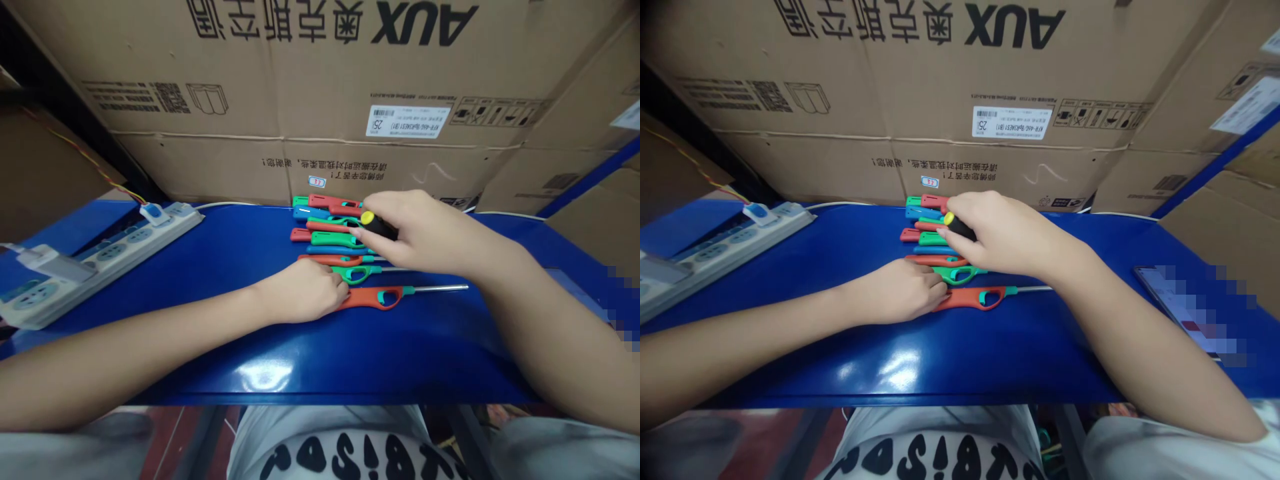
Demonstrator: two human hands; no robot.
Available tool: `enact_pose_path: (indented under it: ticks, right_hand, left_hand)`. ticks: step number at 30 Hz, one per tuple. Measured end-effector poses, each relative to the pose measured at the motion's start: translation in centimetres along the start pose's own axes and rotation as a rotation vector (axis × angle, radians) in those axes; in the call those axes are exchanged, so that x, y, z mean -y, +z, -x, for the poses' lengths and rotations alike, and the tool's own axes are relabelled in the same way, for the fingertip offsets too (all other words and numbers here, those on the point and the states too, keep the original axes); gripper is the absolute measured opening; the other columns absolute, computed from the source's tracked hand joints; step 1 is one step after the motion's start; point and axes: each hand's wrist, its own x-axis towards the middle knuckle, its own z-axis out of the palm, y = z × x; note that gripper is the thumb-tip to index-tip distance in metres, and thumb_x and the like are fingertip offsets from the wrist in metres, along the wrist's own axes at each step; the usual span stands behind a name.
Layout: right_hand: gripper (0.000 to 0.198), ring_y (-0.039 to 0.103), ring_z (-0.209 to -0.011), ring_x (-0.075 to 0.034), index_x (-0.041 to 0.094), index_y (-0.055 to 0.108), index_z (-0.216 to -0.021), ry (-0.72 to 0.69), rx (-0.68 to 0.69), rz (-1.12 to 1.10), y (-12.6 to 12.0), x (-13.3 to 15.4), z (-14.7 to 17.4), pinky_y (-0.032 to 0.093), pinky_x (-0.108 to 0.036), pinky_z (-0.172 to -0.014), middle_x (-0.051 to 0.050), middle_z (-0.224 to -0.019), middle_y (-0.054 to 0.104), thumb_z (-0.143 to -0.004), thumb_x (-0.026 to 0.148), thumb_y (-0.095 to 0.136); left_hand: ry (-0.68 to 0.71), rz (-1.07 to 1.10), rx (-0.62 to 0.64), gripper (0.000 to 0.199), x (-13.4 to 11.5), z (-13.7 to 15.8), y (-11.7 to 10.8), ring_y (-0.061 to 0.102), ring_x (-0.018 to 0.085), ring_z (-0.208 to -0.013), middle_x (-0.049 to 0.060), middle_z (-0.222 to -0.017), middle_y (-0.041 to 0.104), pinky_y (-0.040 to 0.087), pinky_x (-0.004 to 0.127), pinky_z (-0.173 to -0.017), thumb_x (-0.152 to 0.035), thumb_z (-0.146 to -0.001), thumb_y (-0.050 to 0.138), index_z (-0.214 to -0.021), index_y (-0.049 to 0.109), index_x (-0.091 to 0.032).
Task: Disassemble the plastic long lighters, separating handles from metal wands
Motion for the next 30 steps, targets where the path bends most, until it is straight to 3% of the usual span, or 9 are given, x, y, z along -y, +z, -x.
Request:
enact_pose_path:
  ticks: [4, 12, 18, 26, 30]
  right_hand:
    - [0.030, 0.047, -0.063, -0.016, 0.020, 0.054, -0.078, 0.038, -0.077, 0.093, -0.3, 0.1, -0.6, 0.024, -0.029, -0.058, -0.005, -0.076, 0.062, -0.096, 0.043, 0.049]
    - [0.027, 0.048, -0.061, -0.016, 0.020, 0.056, -0.077, 0.067, -0.099, 0.123, 0.2, 0.0, -0.2, 0.023, -0.029, -0.057, -0.004, -0.073, 0.063, -0.093, 0.040, 0.050]
    - [0.026, 0.047, -0.062, -0.016, 0.020, 0.053, -0.076, 0.097, -0.075, 0.132, 0.6, -0.2, -0.1, 0.022, -0.028, -0.056, -0.004, -0.072, 0.061, -0.092, 0.040, 0.051]
    - [0.029, 0.040, -0.058, -0.013, 0.021, 0.043, -0.070, 0.008, -0.112, 0.024, 0.6, -0.5, -0.5, 0.026, -0.029, -0.058, -0.001, -0.067, 0.054, -0.093, 0.038, 0.052]
    - [0.033, 0.040, -0.057, -0.013, 0.022, 0.040, -0.069, -0.017, -0.135, 0.001, 0.9, -0.7, -0.7, 0.026, -0.029, -0.058, 0.000, -0.064, 0.052, -0.094, 0.039, 0.051]
  left_hand:
    - [-0.026, -0.053, -0.121, 0.017, -0.5, -0.1, -0.3, 0.067, 0.026, -0.086, 0.011, -0.090, 0.072, 0.049, 0.035, -0.068, -0.017, -0.100, 0.053, -0.088, 0.065, -0.014]
    - [0.049, -0.008, -0.202, 0.029, 0.3, -0.1, 0.5, 0.064, 0.021, -0.074, 0.007, -0.077, 0.069, 0.043, 0.029, -0.062, -0.023, -0.103, 0.052, -0.077, 0.064, -0.015]
    - [0.098, 0.135, -0.107, 0.016, 0.5, 0.3, 0.1, 0.063, 0.022, -0.073, 0.008, -0.085, 0.071, 0.046, 0.034, -0.064, -0.023, -0.095, 0.053, -0.086, 0.063, -0.016]
    - [-0.069, 0.078, -0.043, 0.035, 0.2, 0.5, -0.5, 0.063, 0.018, -0.062, 0.005, -0.072, 0.070, 0.043, 0.031, -0.058, -0.027, -0.104, 0.046, -0.074, 0.061, -0.017]
    - [-0.136, 0.062, -0.071, 0.027, -0.4, 0.5, -0.7, 0.066, 0.021, -0.068, 0.006, -0.075, 0.070, 0.045, 0.030, -0.060, -0.027, -0.102, 0.051, -0.080, 0.063, -0.016]
